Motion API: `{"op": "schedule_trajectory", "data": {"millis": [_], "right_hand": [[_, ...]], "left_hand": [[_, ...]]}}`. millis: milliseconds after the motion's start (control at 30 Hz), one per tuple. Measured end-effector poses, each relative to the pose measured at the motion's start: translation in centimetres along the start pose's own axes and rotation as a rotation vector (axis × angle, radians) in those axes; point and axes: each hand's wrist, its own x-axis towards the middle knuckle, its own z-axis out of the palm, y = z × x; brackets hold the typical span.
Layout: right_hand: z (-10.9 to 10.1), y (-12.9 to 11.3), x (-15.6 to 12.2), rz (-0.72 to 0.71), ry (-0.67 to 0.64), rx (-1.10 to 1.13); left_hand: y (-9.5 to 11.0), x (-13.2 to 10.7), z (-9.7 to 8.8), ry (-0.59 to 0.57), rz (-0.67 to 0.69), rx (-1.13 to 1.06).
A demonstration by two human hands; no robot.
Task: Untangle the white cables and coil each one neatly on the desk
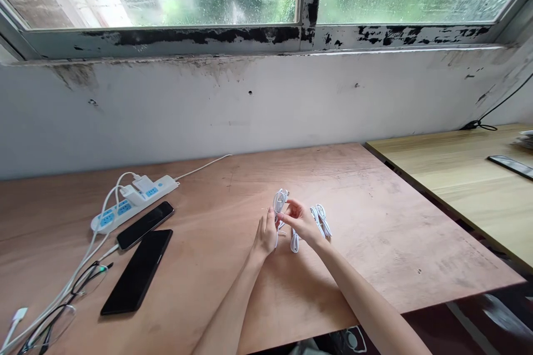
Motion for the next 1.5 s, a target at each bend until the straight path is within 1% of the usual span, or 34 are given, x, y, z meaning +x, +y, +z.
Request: {"op": "schedule_trajectory", "data": {"millis": [33, 100, 200, 267, 333, 433, 533, 667, 733, 800, 867, 967, 1033, 1133, 1200, 1300, 1400, 1500], "right_hand": [[-0.1, 0.0, 0.1, 0.004, -0.051, 0.006], [-0.3, -0.3, 0.2, 0.0, -0.144, -0.046], [-0.6, -0.8, 0.1, -0.043, -0.225, -0.217], [-0.7, -1.2, -0.1, -0.112, -0.228, -0.351], [-0.9, -1.4, -0.3, -0.194, -0.204, -0.461], [-1.2, -1.5, -0.3, -0.286, -0.18, -0.552], [-1.4, -1.4, -0.3, -0.347, -0.165, -0.628], [-1.5, -1.3, -0.2, -0.395, -0.143, -0.703], [-1.3, -1.3, -0.2, -0.382, -0.154, -0.687], [-1.1, -1.2, -0.2, -0.341, -0.176, -0.622], [-0.7, -1.1, -0.1, -0.278, -0.174, -0.521], [-0.2, -0.8, 0.0, -0.155, -0.132, -0.327], [0.0, -0.6, 0.1, -0.07, -0.124, -0.192], [0.1, -0.5, 0.1, 0.04, -0.169, -0.073], [0.0, -0.5, 0.2, 0.096, -0.204, -0.056], [-0.5, -0.3, 0.2, 0.139, -0.215, -0.086], [-0.9, 0.0, 0.2, 0.103, -0.194, -0.144], [-1.1, 0.2, 0.2, 0.025, -0.161, -0.23]], "left_hand": [[0.1, 0.0, 0.0, -0.002, 0.005, -0.007], [0.5, 0.0, 0.0, -0.042, -0.003, -0.079], [1.0, -0.1, 0.1, -0.134, -0.048, -0.23], [1.1, -0.1, 0.1, -0.19, -0.072, -0.277], [1.0, -0.1, -0.1, -0.244, -0.101, -0.297], [0.9, -0.1, -0.2, -0.298, -0.154, -0.308], [1.0, -0.1, -0.2, -0.281, -0.187, -0.267], [1.0, 0.0, 0.1, -0.179, -0.187, -0.195], [0.8, 0.0, 0.2, -0.138, -0.185, -0.15], [0.4, 0.1, 0.2, -0.102, -0.168, -0.107], [0.0, 0.3, 0.1, -0.073, -0.143, -0.069], [-0.5, 0.5, -0.1, -0.043, -0.098, 0.006], [-0.7, 0.7, -0.2, -0.04, -0.053, 0.055], [-0.7, 0.7, -0.3, -0.097, -0.002, 0.083], [-0.6, 0.6, -0.2, -0.134, 0.011, 0.084], [-0.3, 0.4, -0.1, -0.132, -0.004, 0.076], [0.2, 0.3, 0.1, -0.104, -0.021, 0.044], [0.7, 0.2, 0.3, -0.107, -0.06, -0.065]]}}
